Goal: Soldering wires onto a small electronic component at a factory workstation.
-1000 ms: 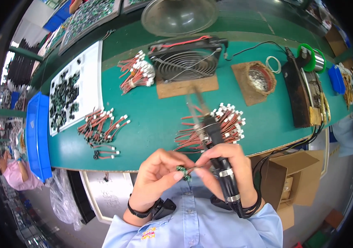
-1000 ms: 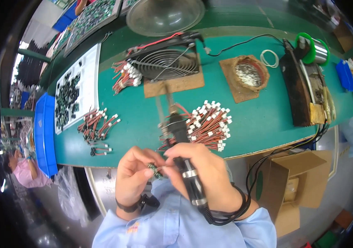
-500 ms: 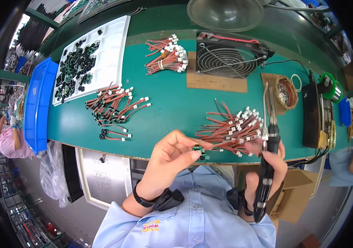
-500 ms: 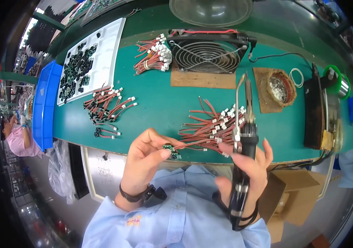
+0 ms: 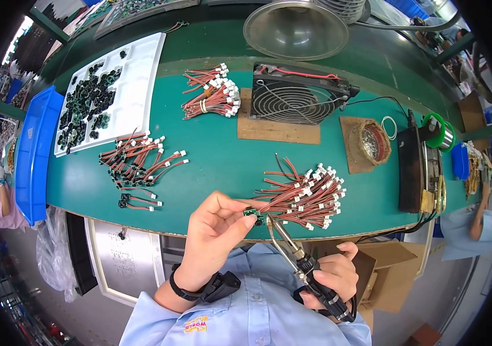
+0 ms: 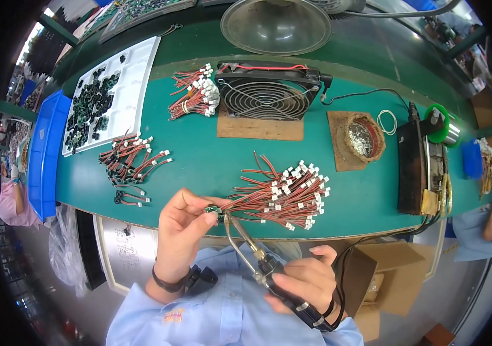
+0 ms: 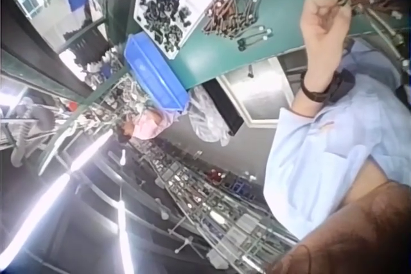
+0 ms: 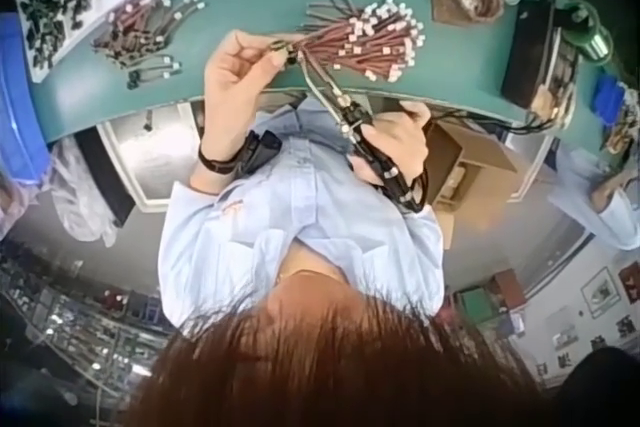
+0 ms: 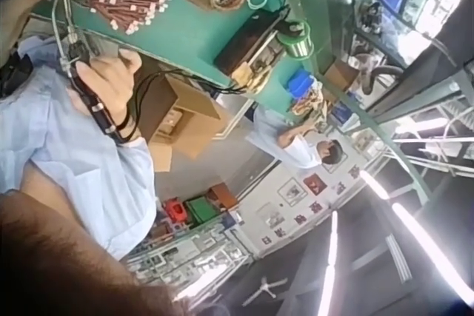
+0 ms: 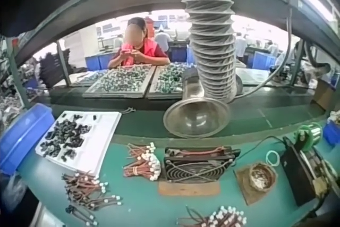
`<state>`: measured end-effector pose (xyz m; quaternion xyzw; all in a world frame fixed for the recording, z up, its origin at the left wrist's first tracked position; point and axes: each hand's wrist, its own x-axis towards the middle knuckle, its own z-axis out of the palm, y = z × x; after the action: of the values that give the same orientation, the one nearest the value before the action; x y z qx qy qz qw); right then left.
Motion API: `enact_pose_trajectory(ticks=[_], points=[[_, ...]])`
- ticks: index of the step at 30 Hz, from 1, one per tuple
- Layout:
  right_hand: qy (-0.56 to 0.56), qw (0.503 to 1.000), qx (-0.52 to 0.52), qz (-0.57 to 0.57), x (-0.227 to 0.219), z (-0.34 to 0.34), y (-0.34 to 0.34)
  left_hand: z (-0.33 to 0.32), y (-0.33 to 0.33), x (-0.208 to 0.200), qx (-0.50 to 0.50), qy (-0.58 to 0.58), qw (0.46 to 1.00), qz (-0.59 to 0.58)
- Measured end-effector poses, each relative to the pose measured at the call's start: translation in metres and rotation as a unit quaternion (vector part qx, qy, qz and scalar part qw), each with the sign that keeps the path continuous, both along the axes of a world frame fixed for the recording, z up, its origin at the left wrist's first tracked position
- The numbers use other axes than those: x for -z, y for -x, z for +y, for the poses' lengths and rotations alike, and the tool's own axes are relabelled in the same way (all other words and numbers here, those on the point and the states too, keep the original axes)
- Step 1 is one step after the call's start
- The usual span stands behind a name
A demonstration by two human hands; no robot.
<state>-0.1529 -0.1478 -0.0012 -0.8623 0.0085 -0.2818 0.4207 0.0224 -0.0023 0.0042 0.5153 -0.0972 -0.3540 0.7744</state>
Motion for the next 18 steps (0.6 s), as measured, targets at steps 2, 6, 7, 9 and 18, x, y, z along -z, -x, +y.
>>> enact_pose_trajectory(ticks=[2, 6, 7, 9, 18], points=[[-0.005, 1.000, -0.005, -0.002, -0.0003, -0.0005, -0.0003, -0.0006, 0.0003, -0.0014, 0.003, 0.001, 1.000, 0.002], [-0.012, 1.000, -0.018, -0.009, 0.0004, -0.0011, 0.0004, -0.0009, 0.0022, -0.0028, 0.009, 0.003, 1.000, 0.008], [-0.015, 1.000, -0.017, -0.010, 0.0010, -0.0008, 0.0006, -0.0007, 0.0030, -0.0028, 0.009, 0.005, 1.000, 0.011], [-0.020, 1.000, -0.014, -0.011, 0.0018, -0.0005, 0.0009, -0.0007, 0.0038, -0.0028, 0.009, 0.008, 1.000, 0.013], [-0.022, 1.000, -0.014, -0.003, 0.0024, -0.0001, 0.0019, -0.0017, 0.0052, -0.0034, 0.007, 0.020, 1.000, 0.003]])
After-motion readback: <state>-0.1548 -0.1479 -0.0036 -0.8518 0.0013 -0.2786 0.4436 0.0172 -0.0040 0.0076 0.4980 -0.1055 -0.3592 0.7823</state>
